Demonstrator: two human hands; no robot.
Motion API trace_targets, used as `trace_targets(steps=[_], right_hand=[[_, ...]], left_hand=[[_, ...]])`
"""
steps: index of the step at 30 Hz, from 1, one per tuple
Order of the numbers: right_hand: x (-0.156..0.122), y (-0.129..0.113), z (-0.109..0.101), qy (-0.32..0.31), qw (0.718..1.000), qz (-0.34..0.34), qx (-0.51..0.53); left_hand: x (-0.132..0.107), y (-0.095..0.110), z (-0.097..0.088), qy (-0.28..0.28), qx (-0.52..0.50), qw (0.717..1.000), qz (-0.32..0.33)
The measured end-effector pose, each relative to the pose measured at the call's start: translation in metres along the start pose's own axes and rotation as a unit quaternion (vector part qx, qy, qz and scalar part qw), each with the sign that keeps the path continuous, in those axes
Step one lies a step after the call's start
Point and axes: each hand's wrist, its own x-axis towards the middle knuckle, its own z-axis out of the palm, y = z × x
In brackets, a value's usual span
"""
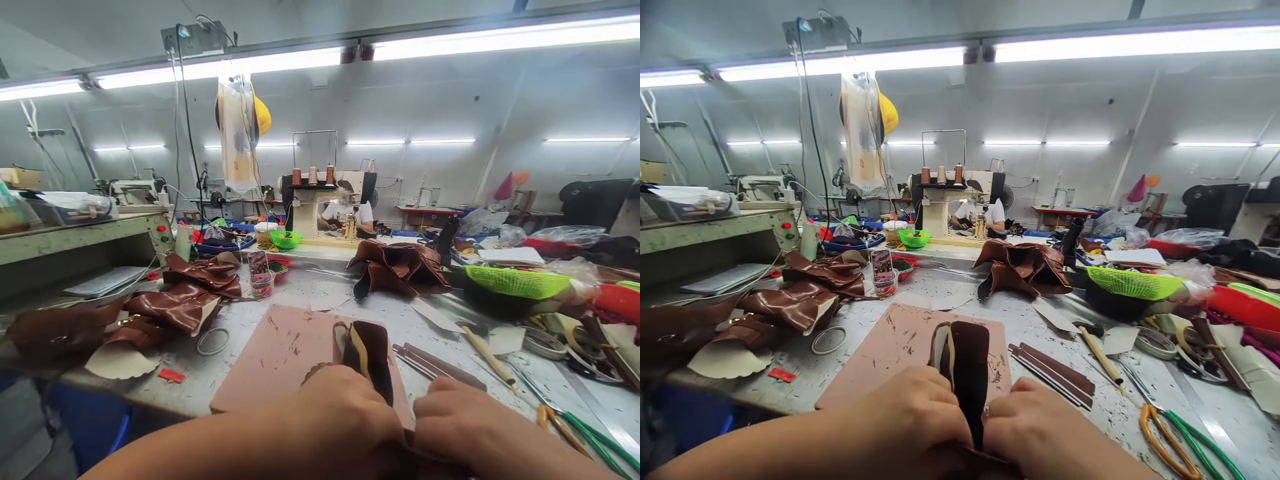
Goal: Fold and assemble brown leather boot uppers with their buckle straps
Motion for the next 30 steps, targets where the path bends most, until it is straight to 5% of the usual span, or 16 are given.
trace_targets(steps=[5,10,17,21,25,30], right_hand=[[-0.005,0.004,-0.005,0.024,0.999,-0.016,-0.045],[-0.004,0.001,-0.009,-0.083,0.996,0.018,-0.017],[-0.014,0.000,-0.018,-0.096,0.993,0.057,0.050],[-0.014,0.001,-0.021,-0.157,0.980,0.119,0.038],[-0.011,0.005,-0.024,-0.168,0.979,0.086,0.076],[-0.007,0.012,-0.031,-0.173,0.971,0.054,0.156]], left_hand=[[0.007,0.004,0.010,0.022,0.032,0.999,0.012],[0.015,0.010,0.024,0.058,0.028,0.998,0.003],[0.027,0.003,0.004,0.022,0.152,0.988,0.025],[0.033,-0.003,0.000,-0.061,0.106,0.991,0.047],[0.036,-0.009,-0.016,-0.173,0.024,0.980,0.098],[0.039,-0.014,-0.035,-0.252,0.110,0.961,-0.030]])
